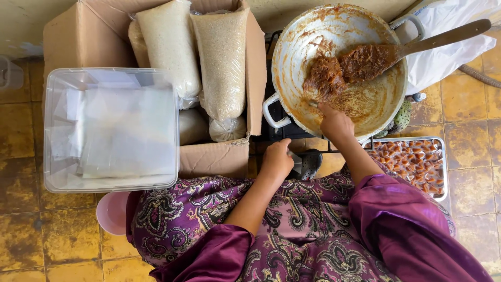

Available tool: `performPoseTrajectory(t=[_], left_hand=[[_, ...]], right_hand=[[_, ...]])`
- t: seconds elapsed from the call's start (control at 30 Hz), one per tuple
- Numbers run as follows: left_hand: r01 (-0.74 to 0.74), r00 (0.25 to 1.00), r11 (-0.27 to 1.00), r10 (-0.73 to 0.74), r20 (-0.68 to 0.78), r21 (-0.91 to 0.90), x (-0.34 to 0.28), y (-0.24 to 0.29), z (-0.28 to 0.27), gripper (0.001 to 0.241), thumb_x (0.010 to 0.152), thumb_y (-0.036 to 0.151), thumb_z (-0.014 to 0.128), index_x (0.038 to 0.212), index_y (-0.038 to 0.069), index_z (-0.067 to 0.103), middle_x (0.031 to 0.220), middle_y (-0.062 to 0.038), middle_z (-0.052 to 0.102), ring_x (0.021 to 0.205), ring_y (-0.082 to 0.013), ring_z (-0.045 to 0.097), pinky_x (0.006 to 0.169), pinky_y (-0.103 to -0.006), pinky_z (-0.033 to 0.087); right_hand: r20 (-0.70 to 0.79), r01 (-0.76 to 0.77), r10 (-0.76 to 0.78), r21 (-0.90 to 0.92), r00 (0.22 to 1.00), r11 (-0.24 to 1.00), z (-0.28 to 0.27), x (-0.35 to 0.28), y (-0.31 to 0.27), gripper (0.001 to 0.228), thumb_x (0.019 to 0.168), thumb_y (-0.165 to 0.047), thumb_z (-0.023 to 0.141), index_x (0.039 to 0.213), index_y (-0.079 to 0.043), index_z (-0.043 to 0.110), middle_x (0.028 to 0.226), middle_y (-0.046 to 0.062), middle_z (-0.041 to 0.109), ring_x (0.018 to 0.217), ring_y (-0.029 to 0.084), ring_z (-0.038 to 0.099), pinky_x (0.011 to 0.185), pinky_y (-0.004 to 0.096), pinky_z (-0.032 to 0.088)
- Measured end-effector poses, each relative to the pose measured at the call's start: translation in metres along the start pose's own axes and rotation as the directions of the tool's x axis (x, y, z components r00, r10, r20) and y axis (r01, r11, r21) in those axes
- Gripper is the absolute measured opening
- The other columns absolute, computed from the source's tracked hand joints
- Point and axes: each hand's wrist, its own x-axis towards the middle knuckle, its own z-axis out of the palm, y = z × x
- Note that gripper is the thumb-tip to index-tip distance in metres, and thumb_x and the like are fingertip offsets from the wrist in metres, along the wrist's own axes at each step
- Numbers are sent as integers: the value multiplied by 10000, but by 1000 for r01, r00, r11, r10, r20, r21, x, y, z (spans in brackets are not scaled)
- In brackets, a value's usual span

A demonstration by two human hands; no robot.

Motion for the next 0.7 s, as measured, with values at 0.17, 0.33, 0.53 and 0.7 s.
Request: performPoseTrajectory(t=[0.17, 0.33, 0.53, 0.7], left_hand=[[-5, 1000, 1000, 5, -11, 5, 12, -17, 21, 278, 889, 138, 656, 1104, 261, 781, 1004, -10, 757, 1022, -227, 744, 832, -345, 622], [-66, 996, 993, 59, -72, -97, 9, -10, 22, 271, 888, 110, 587, 1006, 229, 799, 960, -50, 775, 999, -293, 737, 848, -406, 622], [-155, 981, 981, 139, -134, -116, -4, 11, 10, 317, 872, 31, 606, 1117, 133, 779, 1014, -96, 742, 1004, -313, 722, 872, -409, 599], [-195, 972, 962, 164, -166, -190, -9, 15, 6, 327, 879, -8, 577, 1070, 139, 798, 1009, -90, 754, 986, -319, 728, 890, -389, 591]], right_hand=[[94, -57, 35, 251, 995, 966, 27, 46, 32, 486, 987, -315, 452, 1435, -452, 579, 1170, 208, 721, 1151, 410, 667, 989, 572, 536], [58, -73, 68, 96, 996, 993, 25, 46, 47, 500, 1029, -326, 398, 1501, -436, 518, 1157, 229, 715, 1138, 451, 669, 924, 587, 535], [146, -88, 67, 145, 987, 986, 31, 47, 46, 495, 987, -385, 395, 1449, -440, 563, 1206, 243, 710, 1192, 448, 640, 1010, 544, 512], [168, -57, 27, 176, 985, 983, 3, 18, 24, 477, 979, -369, 414, 1415, -437, 597, 1222, 270, 702, 1214, 459, 625, 1038, 553, 501]])
